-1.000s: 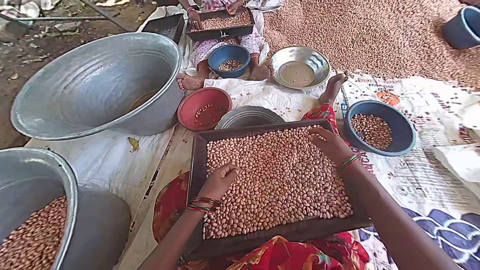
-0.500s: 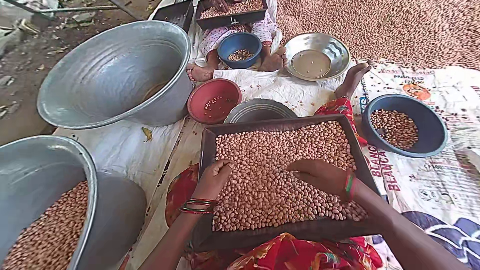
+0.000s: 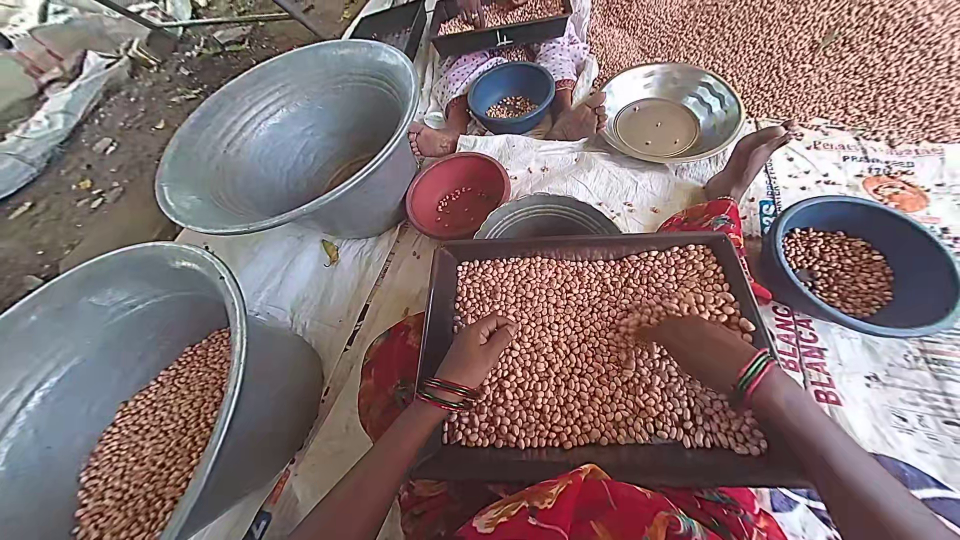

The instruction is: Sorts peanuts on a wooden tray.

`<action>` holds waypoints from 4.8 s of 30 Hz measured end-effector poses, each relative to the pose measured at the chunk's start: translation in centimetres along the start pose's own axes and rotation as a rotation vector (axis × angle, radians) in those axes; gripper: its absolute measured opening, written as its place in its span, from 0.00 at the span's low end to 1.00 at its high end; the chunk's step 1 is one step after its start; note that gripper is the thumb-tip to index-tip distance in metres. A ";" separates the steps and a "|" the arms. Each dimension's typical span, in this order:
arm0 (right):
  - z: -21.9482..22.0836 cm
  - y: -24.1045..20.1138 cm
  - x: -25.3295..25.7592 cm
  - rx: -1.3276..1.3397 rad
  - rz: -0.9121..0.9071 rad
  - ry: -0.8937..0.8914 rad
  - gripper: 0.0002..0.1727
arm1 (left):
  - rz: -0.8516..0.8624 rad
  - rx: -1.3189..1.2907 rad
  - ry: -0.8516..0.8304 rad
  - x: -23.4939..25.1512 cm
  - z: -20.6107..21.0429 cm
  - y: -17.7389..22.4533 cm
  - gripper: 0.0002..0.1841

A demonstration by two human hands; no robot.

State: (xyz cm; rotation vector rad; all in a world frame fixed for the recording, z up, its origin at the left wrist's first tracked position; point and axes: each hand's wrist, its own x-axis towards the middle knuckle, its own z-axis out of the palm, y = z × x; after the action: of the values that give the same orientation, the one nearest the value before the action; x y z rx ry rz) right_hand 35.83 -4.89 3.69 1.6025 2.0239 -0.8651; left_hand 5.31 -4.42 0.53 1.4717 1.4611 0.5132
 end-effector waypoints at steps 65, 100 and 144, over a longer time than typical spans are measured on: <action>-0.7 -13.3 5.4 0.352 -0.635 0.568 0.16 | -0.421 -0.921 -0.035 -1.5 -0.2 0.4 0.22; 3.6 -4.4 0.9 0.468 -0.214 0.713 0.17 | -0.125 -1.167 0.007 -1.5 1.3 -0.6 0.30; 1.0 -2.5 0.6 0.075 0.135 -0.045 0.21 | -0.098 -1.169 0.022 0.9 1.7 -0.5 0.25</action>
State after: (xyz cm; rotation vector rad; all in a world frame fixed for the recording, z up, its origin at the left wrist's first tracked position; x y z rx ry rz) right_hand 33.26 -5.52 3.14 1.7214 1.8492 -0.9280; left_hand 6.70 -4.23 -0.93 0.4547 0.9131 1.0755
